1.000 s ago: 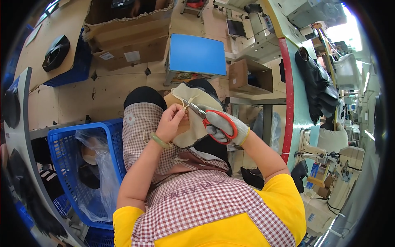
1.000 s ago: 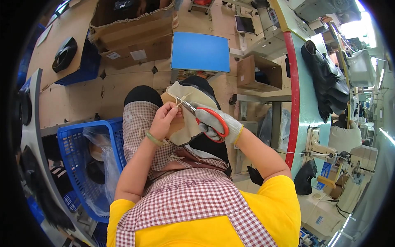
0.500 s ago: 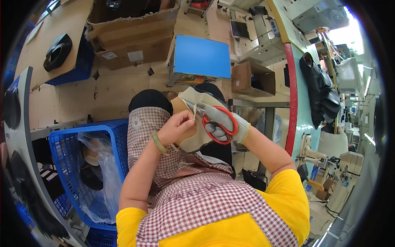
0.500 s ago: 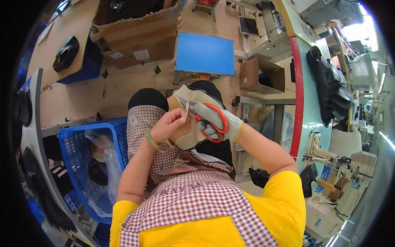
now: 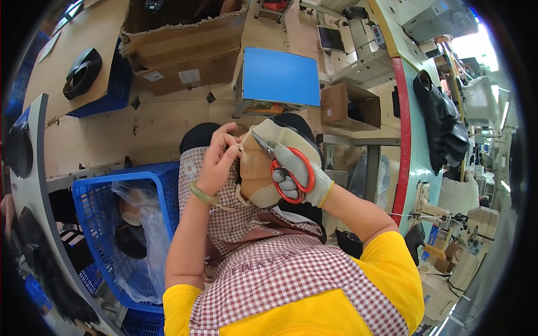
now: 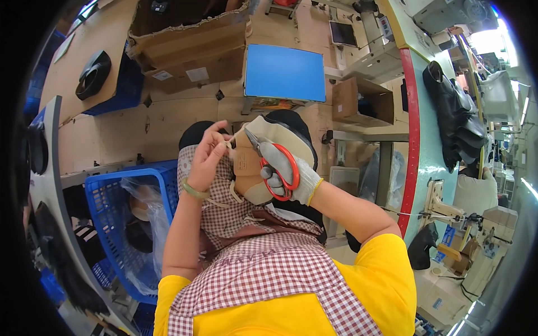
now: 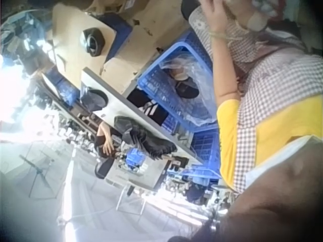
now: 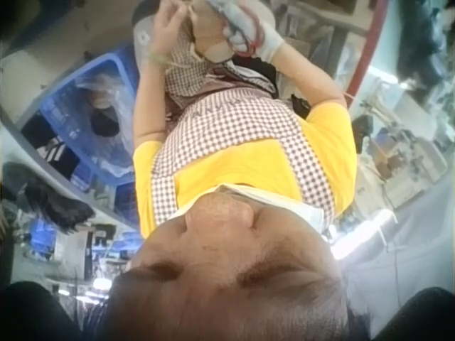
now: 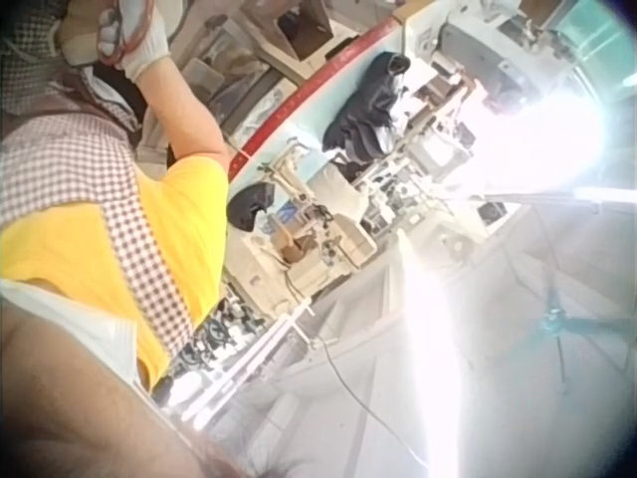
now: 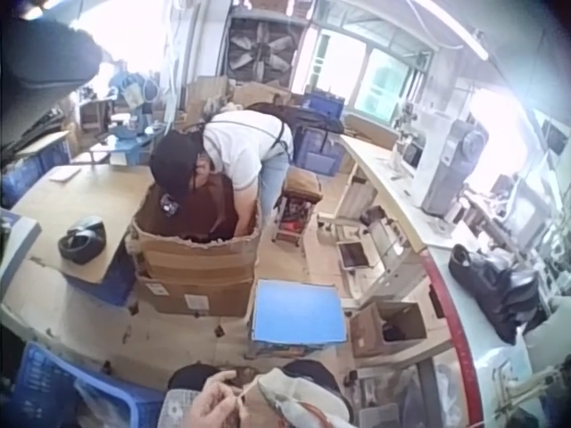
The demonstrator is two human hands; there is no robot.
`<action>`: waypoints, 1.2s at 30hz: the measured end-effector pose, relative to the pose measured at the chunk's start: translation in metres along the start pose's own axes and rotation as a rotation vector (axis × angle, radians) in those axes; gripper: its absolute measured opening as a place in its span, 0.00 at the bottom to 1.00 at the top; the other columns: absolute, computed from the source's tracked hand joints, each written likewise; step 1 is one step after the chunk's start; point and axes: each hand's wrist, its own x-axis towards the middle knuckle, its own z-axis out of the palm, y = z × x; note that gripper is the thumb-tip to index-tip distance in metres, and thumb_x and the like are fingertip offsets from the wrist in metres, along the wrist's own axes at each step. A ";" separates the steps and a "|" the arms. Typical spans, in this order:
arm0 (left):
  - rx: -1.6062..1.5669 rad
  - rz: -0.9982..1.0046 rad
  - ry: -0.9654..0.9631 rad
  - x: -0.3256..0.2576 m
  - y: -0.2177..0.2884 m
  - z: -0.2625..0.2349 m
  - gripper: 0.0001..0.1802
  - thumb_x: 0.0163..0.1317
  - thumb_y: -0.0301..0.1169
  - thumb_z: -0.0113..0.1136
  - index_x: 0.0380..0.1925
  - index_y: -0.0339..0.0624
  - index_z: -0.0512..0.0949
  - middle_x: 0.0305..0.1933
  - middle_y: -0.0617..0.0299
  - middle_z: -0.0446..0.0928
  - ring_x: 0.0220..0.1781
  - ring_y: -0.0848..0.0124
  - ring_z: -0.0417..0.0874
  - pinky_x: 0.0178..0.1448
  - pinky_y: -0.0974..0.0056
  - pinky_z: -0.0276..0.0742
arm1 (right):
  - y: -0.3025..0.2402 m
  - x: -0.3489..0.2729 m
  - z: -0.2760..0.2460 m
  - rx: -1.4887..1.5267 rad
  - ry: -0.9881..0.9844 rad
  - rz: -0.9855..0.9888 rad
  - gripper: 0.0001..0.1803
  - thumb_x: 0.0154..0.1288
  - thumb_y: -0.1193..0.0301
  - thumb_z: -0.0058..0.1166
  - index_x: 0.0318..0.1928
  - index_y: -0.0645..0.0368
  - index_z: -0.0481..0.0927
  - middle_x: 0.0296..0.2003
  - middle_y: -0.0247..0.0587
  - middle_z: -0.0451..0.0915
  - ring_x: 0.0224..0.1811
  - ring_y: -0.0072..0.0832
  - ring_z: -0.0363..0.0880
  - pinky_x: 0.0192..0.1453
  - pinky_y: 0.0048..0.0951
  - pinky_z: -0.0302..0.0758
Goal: Trim excess material from the edges of shoe components using scissors.
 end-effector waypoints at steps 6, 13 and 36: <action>-0.450 -0.007 0.120 0.022 -0.017 -0.001 0.04 0.70 0.28 0.46 0.36 0.40 0.69 0.35 0.60 0.78 0.41 0.70 0.77 0.50 0.67 0.73 | 0.008 -0.001 -0.003 -0.082 0.005 -0.038 0.32 0.69 0.53 0.43 0.71 0.40 0.54 0.24 0.28 0.69 0.14 0.14 0.60 0.14 0.18 0.60; 0.882 -0.333 0.130 0.048 -0.028 0.008 0.15 0.56 0.35 0.63 0.29 0.31 0.75 0.28 0.51 0.78 0.32 0.58 0.79 0.39 0.57 0.75 | 0.016 0.007 -0.010 -0.105 -0.023 -0.085 0.32 0.69 0.54 0.44 0.71 0.38 0.54 0.23 0.29 0.70 0.14 0.15 0.61 0.15 0.20 0.61; -0.001 -0.368 0.299 0.002 0.054 0.009 0.08 0.65 0.32 0.58 0.29 0.40 0.78 0.32 0.68 0.75 0.36 0.78 0.76 0.43 0.70 0.78 | 0.009 -0.009 -0.004 0.060 -0.415 -0.170 0.30 0.71 0.54 0.43 0.70 0.41 0.55 0.24 0.28 0.71 0.15 0.13 0.62 0.15 0.17 0.64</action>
